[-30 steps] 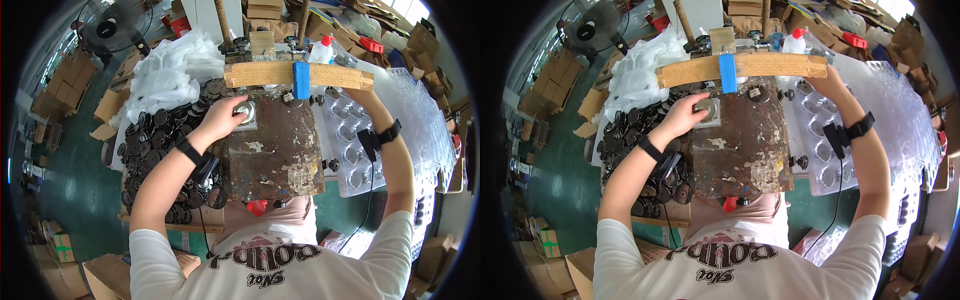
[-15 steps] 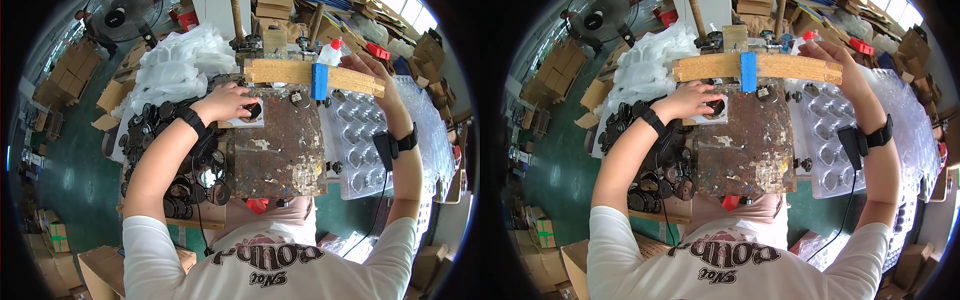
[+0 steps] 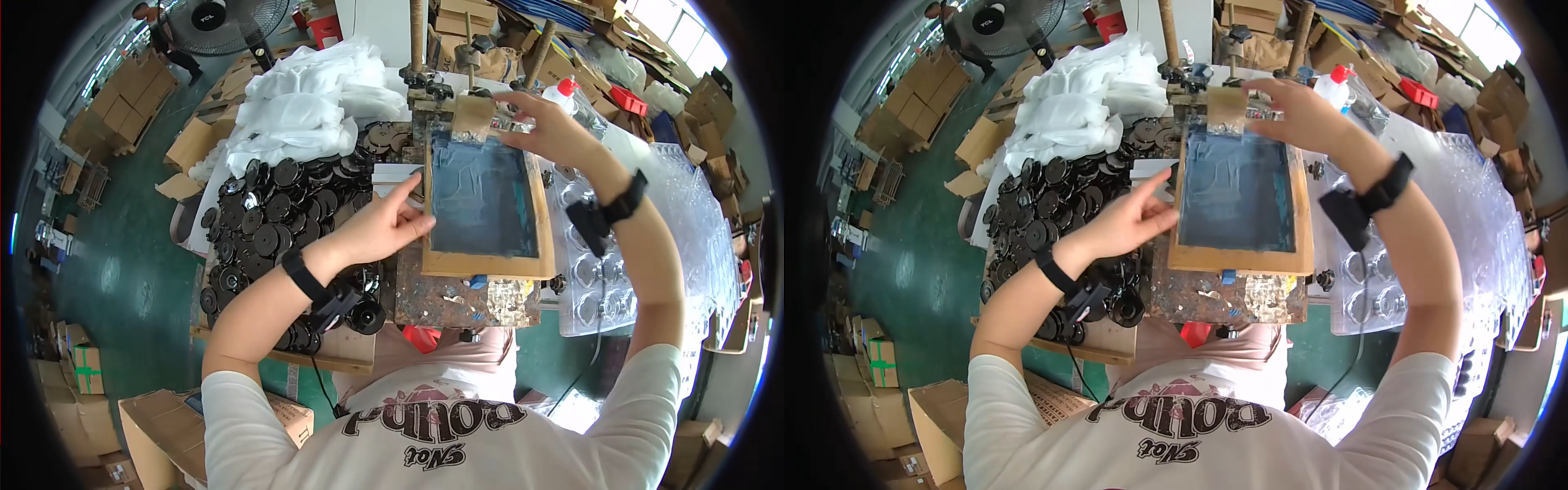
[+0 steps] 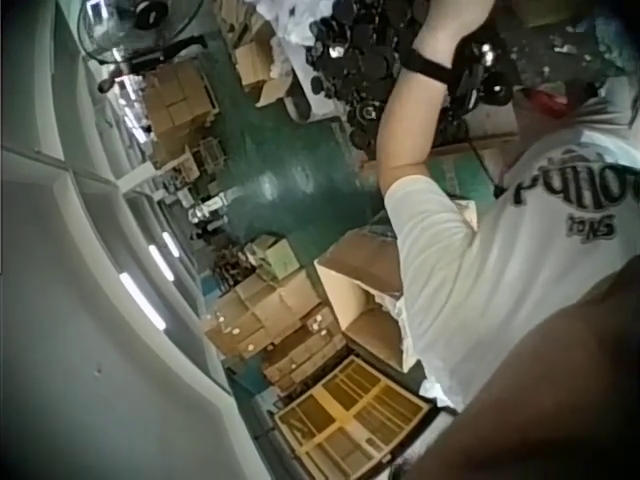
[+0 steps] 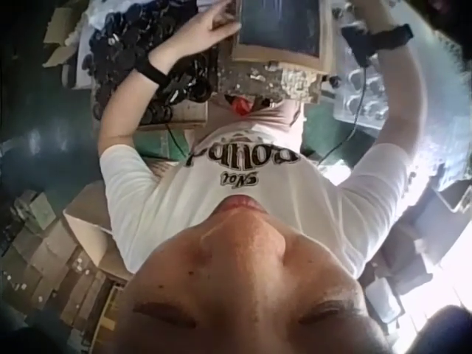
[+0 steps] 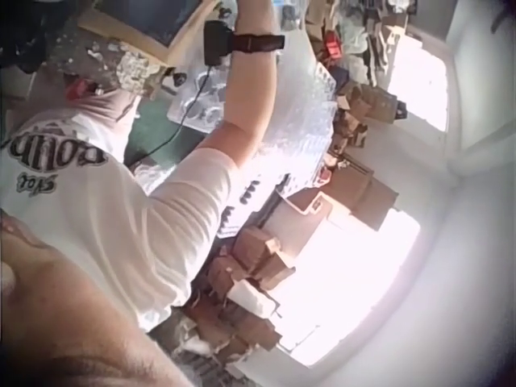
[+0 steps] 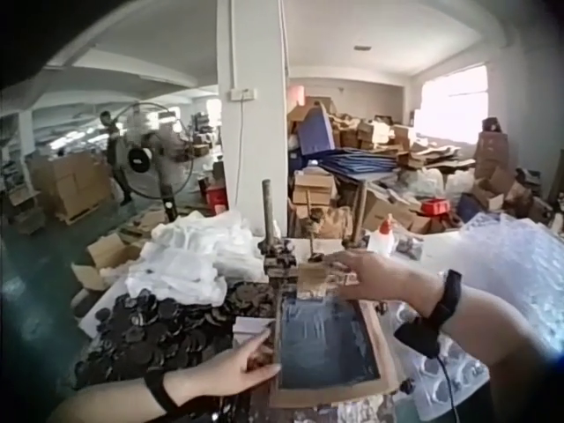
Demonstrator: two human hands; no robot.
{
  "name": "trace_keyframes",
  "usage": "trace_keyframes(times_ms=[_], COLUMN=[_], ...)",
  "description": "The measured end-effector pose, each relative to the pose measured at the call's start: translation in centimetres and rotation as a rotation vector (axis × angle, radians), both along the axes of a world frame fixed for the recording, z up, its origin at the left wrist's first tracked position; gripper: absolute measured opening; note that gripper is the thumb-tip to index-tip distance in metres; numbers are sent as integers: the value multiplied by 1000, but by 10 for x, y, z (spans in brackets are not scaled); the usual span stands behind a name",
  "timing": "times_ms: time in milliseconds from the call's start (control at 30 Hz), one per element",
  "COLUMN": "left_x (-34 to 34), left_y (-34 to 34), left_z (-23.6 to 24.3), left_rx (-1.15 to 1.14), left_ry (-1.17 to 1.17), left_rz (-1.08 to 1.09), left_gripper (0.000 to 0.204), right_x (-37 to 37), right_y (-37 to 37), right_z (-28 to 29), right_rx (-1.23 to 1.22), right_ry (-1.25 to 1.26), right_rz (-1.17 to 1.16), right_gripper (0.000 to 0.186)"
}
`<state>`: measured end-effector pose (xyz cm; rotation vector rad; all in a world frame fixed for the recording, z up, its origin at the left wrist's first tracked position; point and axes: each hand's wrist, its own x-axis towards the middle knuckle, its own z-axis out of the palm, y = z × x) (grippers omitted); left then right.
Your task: The person places a metal disc onto a template, lowers a screen frame, and applies ink with a squeegee. They then lift the screen, remove the disc, and place it into a plastic tray, repeating the process.
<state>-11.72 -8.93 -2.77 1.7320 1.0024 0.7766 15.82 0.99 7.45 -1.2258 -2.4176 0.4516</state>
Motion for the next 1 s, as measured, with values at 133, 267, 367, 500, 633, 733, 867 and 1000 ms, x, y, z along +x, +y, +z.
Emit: trace_keyframes(times_ms=[133, 267, 367, 500, 633, 733, 867, 1000], left_x=[1, 2, 2, 2, 2, 2, 1, 1], left_y=[1, -1, -3, -3, -2, -1, 0, 9], left_z=[-21, -28, -21, -16, -19, 4, 53, 76], left_rx=[-16, -25, -98, -115, -34, -36, 81, 373], left_ry=[174, 189, 200, 204, 215, 161, 10, -229], left_rz=[-35, -32, -48, -43, -43, -85, -102, -97], left_gripper=[68, 71, 69, 68, 70, 66, 57, 46], right_x=[-37, -45, -41, -40, -39, -23, 41, 139], right_y=[16, 2, -30, -52, -29, 9, 49, 71], right_z=[-22, -40, -45, -36, -24, -25, -1, -17], right_rx=[114, 111, 124, 59, 83, 177, 42, -164], right_ry=[-276, -345, -264, -263, -307, -260, 65, 74], right_rz=[19, 96, 194, 275, 174, 27, -152, -323], right_gripper=[29, 22, 20, 23, 26, 36, 35, 32])
